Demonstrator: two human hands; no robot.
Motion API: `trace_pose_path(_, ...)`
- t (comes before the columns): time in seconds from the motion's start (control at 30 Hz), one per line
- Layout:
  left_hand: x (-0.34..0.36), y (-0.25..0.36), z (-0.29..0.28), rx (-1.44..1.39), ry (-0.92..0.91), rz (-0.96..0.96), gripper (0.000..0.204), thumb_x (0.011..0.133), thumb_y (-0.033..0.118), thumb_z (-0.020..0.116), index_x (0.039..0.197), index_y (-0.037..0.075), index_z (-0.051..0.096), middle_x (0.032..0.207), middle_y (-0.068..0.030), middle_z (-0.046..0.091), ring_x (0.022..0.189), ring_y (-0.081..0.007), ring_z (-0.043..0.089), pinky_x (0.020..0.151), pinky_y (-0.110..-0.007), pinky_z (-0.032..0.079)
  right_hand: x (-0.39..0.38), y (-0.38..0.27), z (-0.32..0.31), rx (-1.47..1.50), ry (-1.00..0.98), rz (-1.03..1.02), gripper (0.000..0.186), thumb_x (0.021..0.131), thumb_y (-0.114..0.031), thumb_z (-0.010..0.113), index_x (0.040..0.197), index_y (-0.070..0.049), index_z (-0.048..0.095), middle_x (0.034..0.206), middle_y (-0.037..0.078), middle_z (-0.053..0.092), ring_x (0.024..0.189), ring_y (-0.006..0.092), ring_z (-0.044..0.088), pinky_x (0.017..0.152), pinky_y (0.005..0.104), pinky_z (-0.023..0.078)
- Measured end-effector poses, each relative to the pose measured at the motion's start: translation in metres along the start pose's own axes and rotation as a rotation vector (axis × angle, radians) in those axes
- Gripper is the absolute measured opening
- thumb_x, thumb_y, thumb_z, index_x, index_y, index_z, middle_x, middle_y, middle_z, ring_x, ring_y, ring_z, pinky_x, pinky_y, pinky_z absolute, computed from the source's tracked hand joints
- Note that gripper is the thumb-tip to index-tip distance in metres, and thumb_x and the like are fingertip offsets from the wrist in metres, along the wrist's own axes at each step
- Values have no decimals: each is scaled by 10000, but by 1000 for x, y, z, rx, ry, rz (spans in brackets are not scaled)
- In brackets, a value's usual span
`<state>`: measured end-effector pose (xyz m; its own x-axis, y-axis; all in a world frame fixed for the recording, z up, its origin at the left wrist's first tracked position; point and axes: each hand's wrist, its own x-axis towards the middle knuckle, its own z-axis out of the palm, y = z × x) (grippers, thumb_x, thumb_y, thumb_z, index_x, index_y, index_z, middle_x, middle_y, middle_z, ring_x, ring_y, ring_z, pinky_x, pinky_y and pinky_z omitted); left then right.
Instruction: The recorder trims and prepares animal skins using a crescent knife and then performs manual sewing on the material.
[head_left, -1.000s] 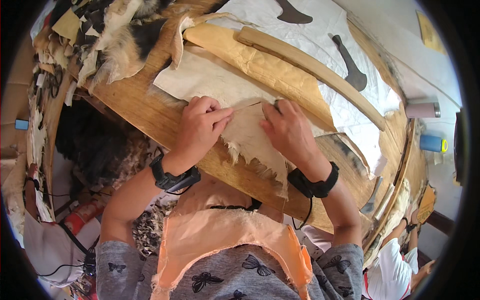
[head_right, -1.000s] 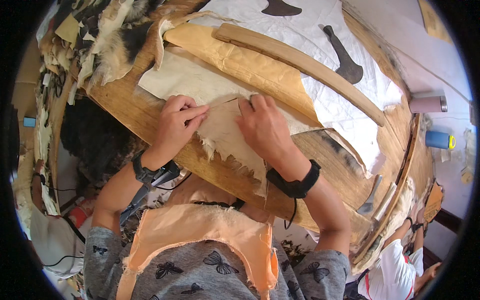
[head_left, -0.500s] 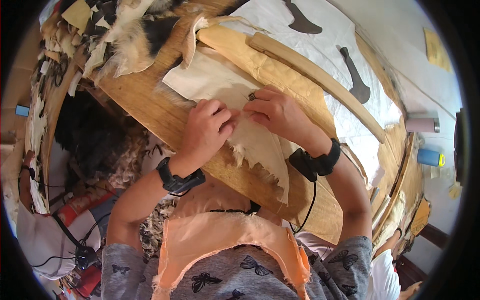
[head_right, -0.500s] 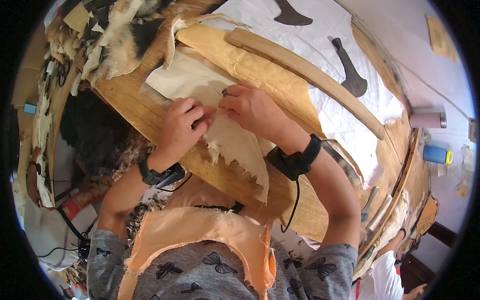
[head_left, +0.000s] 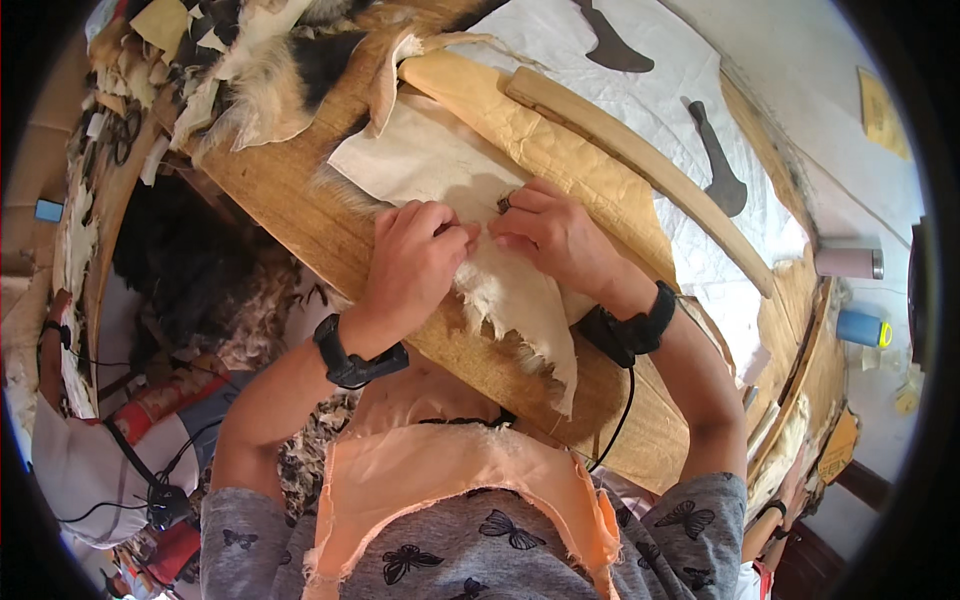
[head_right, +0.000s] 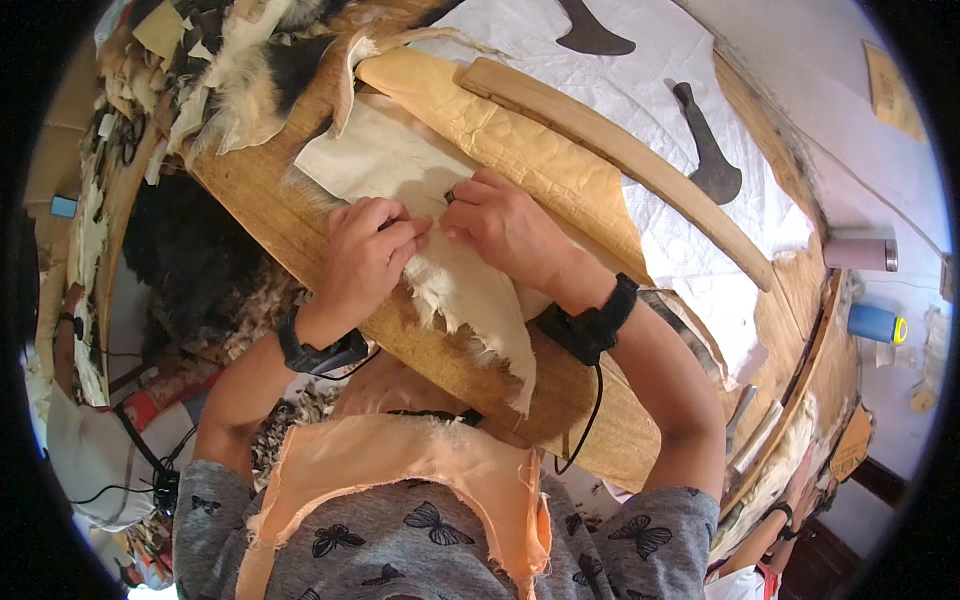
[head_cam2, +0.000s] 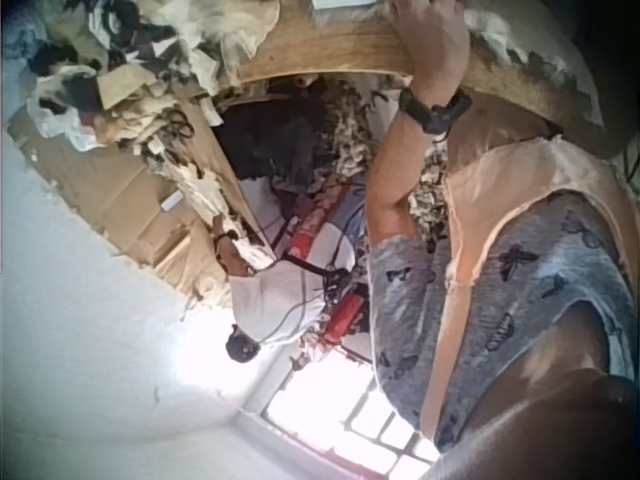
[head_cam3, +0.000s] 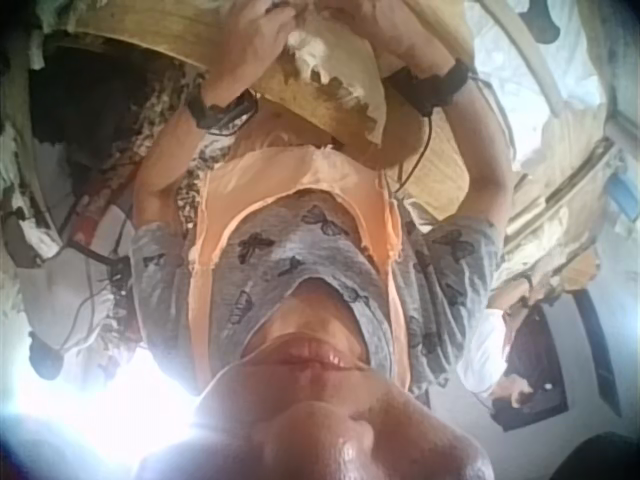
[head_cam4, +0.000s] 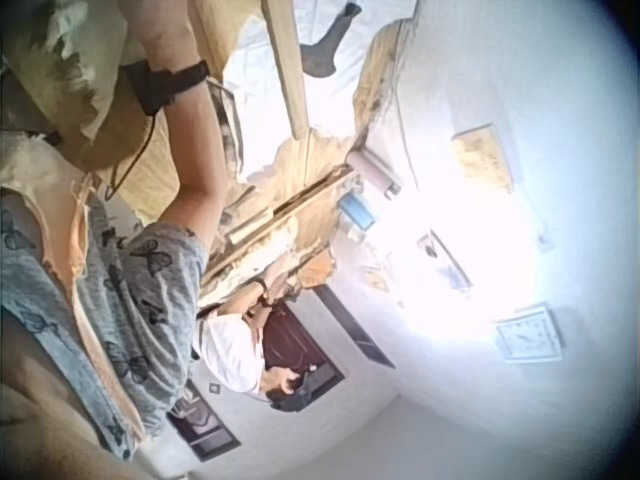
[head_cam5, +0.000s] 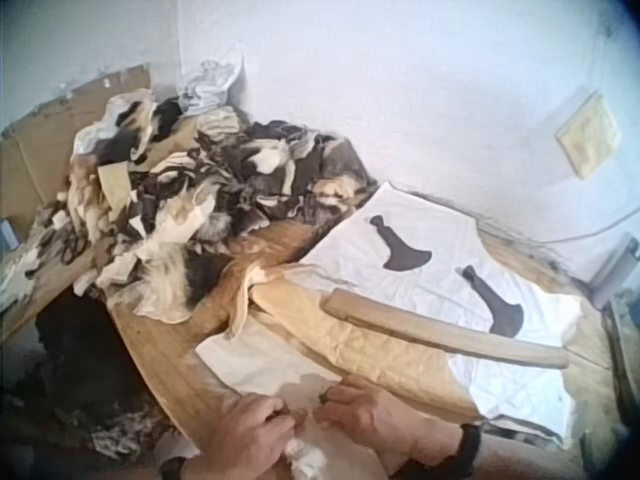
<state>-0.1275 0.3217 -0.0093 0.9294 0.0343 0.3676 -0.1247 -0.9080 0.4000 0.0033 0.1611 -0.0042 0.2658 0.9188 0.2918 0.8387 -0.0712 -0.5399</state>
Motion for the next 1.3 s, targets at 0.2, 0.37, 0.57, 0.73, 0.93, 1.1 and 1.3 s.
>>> trace_pose_path(0.2,4,-9,2,-168,-71,-84,160,710,145,698,865,108,686,814,-13,563,810,-188,557,690,-352,397,1,7,8,12,78,-57,78,738,-79,654,788,-56,599,812,87,531,803,266,522,736,362,459)
trace_pose_path(0.37,5,-4,3,-136,-28,-96,155,708,166,707,845,97,689,785,-28,569,771,-189,564,703,-359,409,1,7,10,-87,29,-76,86,790,-91,601,829,-35,548,835,108,487,816,282,491,751,371,434)
trace_pose_path(0.57,9,-8,3,-298,-76,-239,151,711,153,695,850,94,692,804,-30,581,801,-189,567,733,-349,407,2,10,14,-55,44,-54,93,816,-95,568,855,-26,518,852,126,468,831,306,473,772,383,416)
trace_pose_path(0.73,6,-9,8,-123,-4,-123,60,744,176,665,798,177,690,791,52,558,814,-146,551,727,-366,328,4,9,13,-17,93,-60,148,758,-32,621,873,-36,528,834,127,476,802,315,491,724,389,432)
trace_pose_path(0.93,13,-6,-2,146,8,30,96,726,165,646,790,211,701,790,75,568,826,-130,532,740,-358,303,13,-7,-16,55,37,88,170,771,-27,593,939,-31,576,782,123,526,733,310,561,661,381,465)
trace_pose_path(1.1,12,-24,5,-76,-66,-37,99,718,167,689,815,162,709,840,46,621,842,-153,557,757,-343,367,21,3,-16,198,63,56,111,742,4,639,846,-36,633,734,98,557,688,272,576,594,345,452)
trace_pose_path(1.3,13,-31,9,-258,-99,-96,59,747,223,670,768,182,708,788,47,600,830,-164,548,777,-355,326,14,11,1,78,52,71,84,743,-27,658,822,-26,629,753,94,572,718,264,576,607,346,456)
